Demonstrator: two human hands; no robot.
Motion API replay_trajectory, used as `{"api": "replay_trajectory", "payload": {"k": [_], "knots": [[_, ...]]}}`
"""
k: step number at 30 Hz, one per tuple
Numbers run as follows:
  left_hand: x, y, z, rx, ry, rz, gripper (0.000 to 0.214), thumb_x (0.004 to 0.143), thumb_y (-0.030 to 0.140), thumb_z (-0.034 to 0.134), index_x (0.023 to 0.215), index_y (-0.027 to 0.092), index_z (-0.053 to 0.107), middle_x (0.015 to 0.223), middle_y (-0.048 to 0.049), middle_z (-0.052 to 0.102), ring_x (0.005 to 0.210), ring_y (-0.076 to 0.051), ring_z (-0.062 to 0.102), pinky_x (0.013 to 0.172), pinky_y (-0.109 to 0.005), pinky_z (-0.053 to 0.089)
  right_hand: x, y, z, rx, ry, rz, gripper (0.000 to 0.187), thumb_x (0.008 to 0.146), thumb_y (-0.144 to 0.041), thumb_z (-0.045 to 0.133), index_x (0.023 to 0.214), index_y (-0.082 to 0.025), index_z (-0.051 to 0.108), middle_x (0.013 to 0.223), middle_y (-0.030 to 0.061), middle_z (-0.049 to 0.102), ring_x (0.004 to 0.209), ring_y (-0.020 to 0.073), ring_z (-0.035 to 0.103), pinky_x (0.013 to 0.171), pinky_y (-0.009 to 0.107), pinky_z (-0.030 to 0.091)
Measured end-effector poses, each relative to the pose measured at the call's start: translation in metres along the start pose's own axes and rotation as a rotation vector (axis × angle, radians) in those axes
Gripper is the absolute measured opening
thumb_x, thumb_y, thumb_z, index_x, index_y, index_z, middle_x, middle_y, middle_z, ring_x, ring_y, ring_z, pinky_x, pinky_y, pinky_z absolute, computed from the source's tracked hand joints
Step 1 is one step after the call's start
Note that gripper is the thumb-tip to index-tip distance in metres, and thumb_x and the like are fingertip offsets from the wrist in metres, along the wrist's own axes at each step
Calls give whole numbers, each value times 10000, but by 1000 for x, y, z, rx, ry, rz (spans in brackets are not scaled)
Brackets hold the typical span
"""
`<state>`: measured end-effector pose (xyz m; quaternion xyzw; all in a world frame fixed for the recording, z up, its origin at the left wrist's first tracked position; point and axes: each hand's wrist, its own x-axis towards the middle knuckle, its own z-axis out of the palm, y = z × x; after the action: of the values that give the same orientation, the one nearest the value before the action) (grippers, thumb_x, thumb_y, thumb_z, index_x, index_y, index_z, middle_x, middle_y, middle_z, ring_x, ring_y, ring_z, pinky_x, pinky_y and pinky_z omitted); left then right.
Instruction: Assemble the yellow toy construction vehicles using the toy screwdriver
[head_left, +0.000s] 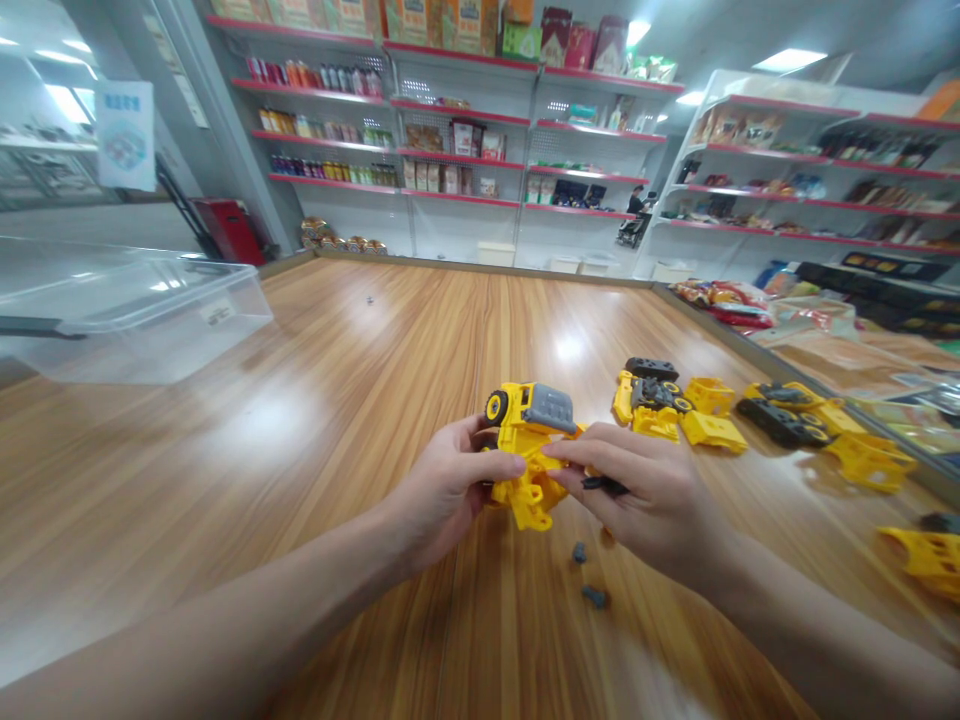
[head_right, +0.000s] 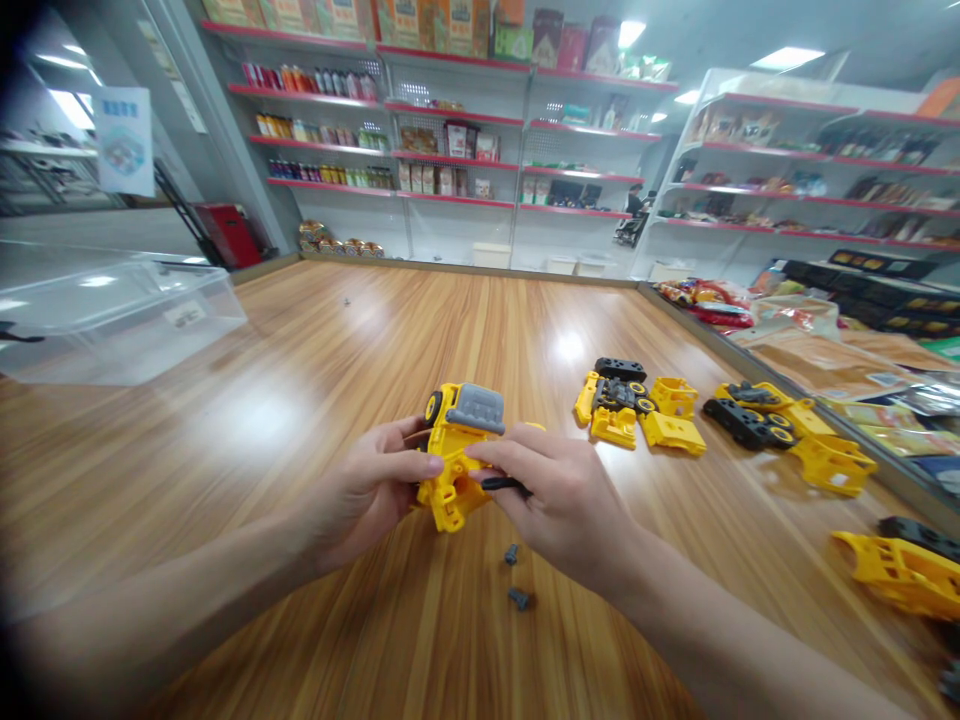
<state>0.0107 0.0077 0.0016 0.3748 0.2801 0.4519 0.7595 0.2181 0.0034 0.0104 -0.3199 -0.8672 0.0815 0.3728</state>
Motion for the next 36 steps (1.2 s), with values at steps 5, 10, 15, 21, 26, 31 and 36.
{"api": "replay_trajectory", "payload": {"k": [5, 10, 15, 21, 26, 31, 36], "knots": [[-2, -2, 2, -10, -56, -12, 375, 720, 99, 720, 1085, 138, 645, 1080, -121, 674, 858, -195, 663, 724, -290, 524, -2, -4, 3, 29, 41, -48, 233, 873, -114, 611, 1073, -217, 672, 900, 54, 663, 795, 164, 630, 681, 296, 518], [-2, -5, 3, 4, -72, -20, 377, 718, 31, 665, 1075, 147, 639, 1050, -88, 653, 819, -160, 646, 724, -275, 516, -2, -5, 4, 27, 32, -50, 252, 876, -118, 611, 1096, -227, 671, 903, 54, 655, 767, 160, 620, 668, 302, 522], [0, -6, 1, 31, -56, -36, 384, 711, 17, 619, 1074, 141, 633, 992, -80, 659, 791, -161, 642, 702, -276, 516, -1, -8, 3, 47, 40, -63, 295, 870, -89, 614, 1133, -216, 660, 934, 49, 668, 795, 147, 635, 692, 277, 516], [3, -4, -1, 53, 114, 6, 403, 702, 50, 621, 1101, 107, 629, 1015, -106, 677, 828, -170, 647, 712, -261, 508, 2, -1, -7, -143, 73, 187, 170, 882, -143, 601, 1015, -211, 682, 852, 8, 689, 754, 133, 637, 688, 256, 465], [6, -4, -6, 39, 171, 20, 424, 700, 61, 615, 1123, 89, 614, 1084, -141, 675, 861, -196, 651, 738, -300, 520, 2, 14, -13, -449, -305, 453, 220, 893, -216, 537, 711, -196, 660, 637, 19, 658, 605, 162, 607, 536, 274, 337], [7, -6, -7, 33, 179, -4, 411, 703, 66, 601, 1112, 70, 625, 1054, -145, 687, 837, -189, 656, 711, -282, 517, 1, 16, -18, -546, -470, 583, 237, 836, -311, 597, 643, -211, 692, 616, 47, 672, 594, 185, 622, 523, 275, 303], [6, -3, -4, 33, 165, -10, 426, 698, 79, 597, 1122, 65, 632, 1039, -140, 693, 811, -182, 656, 673, -264, 509, -6, 17, -18, -569, -543, 533, 156, 776, -317, 643, 683, -226, 729, 656, 57, 691, 584, 195, 617, 508, 276, 291]]}}
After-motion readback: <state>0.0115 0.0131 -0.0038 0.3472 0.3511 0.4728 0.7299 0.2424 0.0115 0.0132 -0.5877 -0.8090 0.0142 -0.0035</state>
